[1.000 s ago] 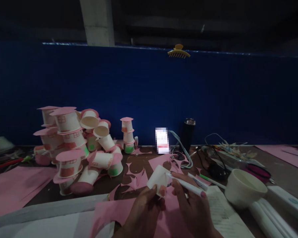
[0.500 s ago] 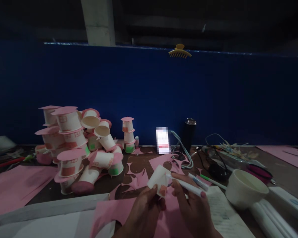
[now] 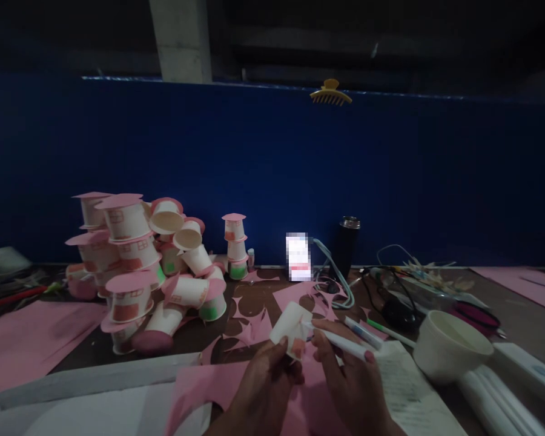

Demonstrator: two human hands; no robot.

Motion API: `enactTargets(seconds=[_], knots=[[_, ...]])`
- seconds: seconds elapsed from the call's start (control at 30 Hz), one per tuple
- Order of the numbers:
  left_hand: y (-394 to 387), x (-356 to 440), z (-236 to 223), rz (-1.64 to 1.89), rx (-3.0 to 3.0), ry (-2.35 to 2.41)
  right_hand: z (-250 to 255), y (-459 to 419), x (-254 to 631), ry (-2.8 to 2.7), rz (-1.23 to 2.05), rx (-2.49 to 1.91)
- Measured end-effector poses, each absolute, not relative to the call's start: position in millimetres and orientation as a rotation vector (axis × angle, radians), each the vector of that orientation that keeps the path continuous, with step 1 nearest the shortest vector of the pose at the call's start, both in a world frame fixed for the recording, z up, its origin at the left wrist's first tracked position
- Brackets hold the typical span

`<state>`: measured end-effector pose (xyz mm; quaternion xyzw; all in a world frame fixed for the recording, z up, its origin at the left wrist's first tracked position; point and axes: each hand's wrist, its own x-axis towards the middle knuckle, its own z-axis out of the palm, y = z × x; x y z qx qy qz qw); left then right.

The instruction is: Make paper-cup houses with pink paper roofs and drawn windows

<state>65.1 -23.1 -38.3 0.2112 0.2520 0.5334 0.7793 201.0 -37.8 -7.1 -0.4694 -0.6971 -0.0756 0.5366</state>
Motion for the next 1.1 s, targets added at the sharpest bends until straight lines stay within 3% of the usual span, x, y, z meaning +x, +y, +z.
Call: enactTargets(seconds=[1.1], knots=[[-21.6,65.9,-39.2,1.119,0.373,0.509,-3.7,-43.0,201.9,-1.505,-0.124,-1.238]])
